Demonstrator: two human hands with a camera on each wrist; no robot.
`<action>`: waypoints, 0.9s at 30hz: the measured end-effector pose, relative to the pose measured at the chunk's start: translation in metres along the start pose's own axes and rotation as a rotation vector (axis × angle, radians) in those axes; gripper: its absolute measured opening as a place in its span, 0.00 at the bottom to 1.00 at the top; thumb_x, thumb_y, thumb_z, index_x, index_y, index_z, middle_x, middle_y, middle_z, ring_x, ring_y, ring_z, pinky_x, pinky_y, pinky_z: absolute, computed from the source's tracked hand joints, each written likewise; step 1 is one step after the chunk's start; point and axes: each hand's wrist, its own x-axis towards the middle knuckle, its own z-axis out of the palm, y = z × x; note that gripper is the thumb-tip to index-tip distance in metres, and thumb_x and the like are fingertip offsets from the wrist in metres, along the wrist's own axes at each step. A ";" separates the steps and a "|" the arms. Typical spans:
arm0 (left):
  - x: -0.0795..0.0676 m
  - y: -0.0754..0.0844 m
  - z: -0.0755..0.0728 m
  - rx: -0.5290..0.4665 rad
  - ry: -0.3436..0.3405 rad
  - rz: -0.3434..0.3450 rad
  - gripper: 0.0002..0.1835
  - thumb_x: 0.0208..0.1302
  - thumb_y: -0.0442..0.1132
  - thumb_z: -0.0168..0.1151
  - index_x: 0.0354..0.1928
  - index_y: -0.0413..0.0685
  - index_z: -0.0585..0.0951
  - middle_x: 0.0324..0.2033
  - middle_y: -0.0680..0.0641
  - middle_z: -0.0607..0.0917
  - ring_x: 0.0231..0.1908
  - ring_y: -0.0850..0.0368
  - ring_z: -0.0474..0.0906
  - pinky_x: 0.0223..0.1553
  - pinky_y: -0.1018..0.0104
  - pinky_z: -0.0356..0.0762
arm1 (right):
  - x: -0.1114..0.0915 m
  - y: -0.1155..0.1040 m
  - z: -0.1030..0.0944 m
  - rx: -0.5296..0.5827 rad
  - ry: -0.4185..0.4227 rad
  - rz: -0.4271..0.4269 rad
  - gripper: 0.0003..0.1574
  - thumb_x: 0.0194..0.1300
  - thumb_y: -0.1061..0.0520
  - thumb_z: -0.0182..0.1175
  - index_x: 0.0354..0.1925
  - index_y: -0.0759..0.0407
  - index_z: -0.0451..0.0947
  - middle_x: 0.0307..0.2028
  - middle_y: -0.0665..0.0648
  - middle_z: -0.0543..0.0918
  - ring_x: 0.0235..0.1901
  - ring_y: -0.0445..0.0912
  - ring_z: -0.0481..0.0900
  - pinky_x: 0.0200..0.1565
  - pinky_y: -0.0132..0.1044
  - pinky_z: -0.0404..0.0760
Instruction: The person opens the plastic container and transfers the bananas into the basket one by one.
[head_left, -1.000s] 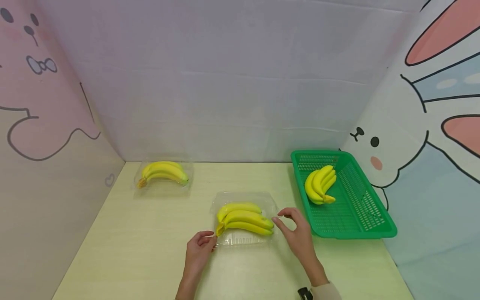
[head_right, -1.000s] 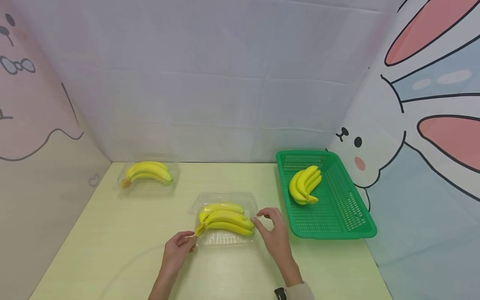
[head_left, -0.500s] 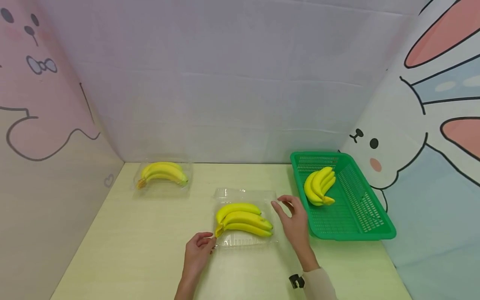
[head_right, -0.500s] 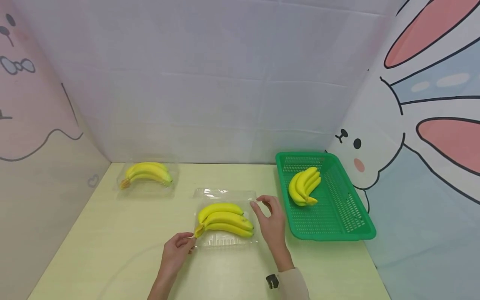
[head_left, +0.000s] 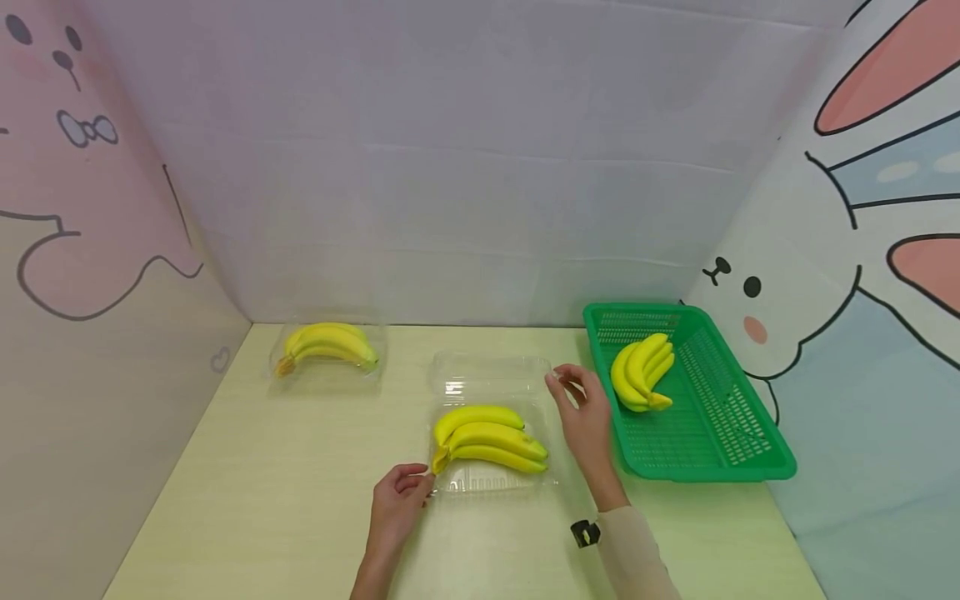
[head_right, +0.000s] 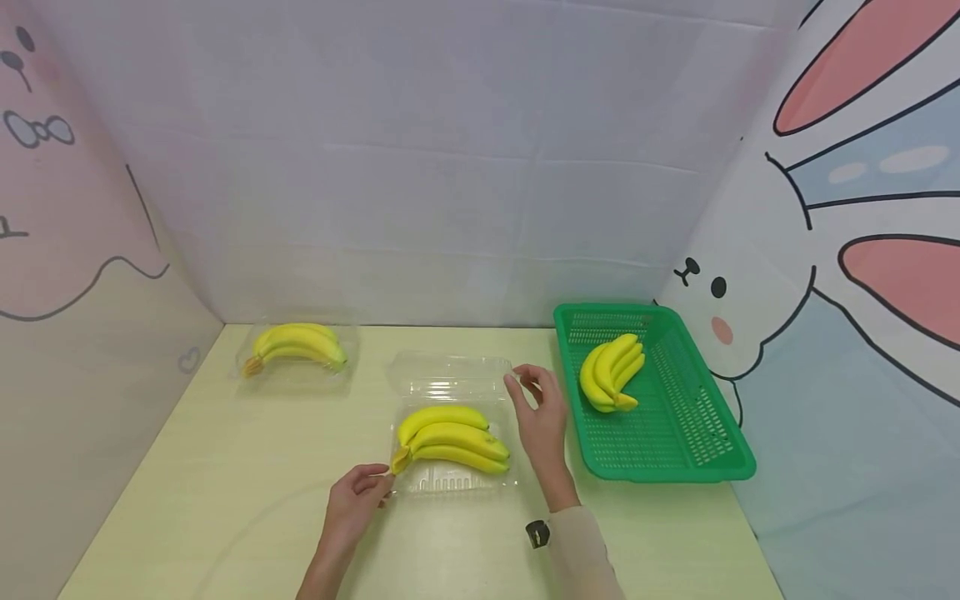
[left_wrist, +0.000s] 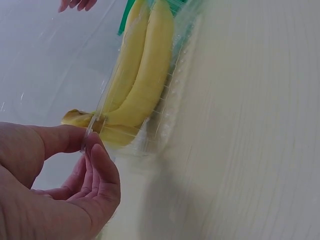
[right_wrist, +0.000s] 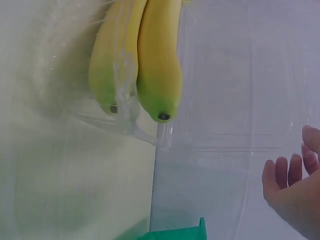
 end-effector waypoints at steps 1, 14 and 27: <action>0.000 0.000 0.000 0.001 -0.001 0.000 0.15 0.65 0.30 0.69 0.50 0.28 0.80 0.34 0.38 0.87 0.32 0.48 0.85 0.31 0.70 0.83 | 0.002 0.000 0.001 0.000 0.004 -0.004 0.13 0.69 0.70 0.64 0.49 0.79 0.78 0.45 0.74 0.79 0.47 0.65 0.77 0.58 0.47 0.82; 0.000 0.001 0.001 0.017 0.009 -0.009 0.15 0.65 0.30 0.69 0.50 0.28 0.80 0.32 0.42 0.87 0.32 0.48 0.85 0.30 0.71 0.82 | 0.020 0.042 0.012 -0.024 0.054 0.006 0.16 0.71 0.58 0.67 0.51 0.66 0.82 0.48 0.65 0.81 0.49 0.51 0.79 0.56 0.37 0.82; 0.002 -0.003 0.000 0.025 0.002 -0.015 0.16 0.66 0.31 0.68 0.51 0.29 0.80 0.35 0.39 0.87 0.32 0.51 0.84 0.30 0.72 0.81 | 0.037 0.051 0.017 -0.081 0.056 0.013 0.17 0.73 0.55 0.65 0.53 0.64 0.81 0.49 0.62 0.80 0.49 0.50 0.79 0.54 0.38 0.82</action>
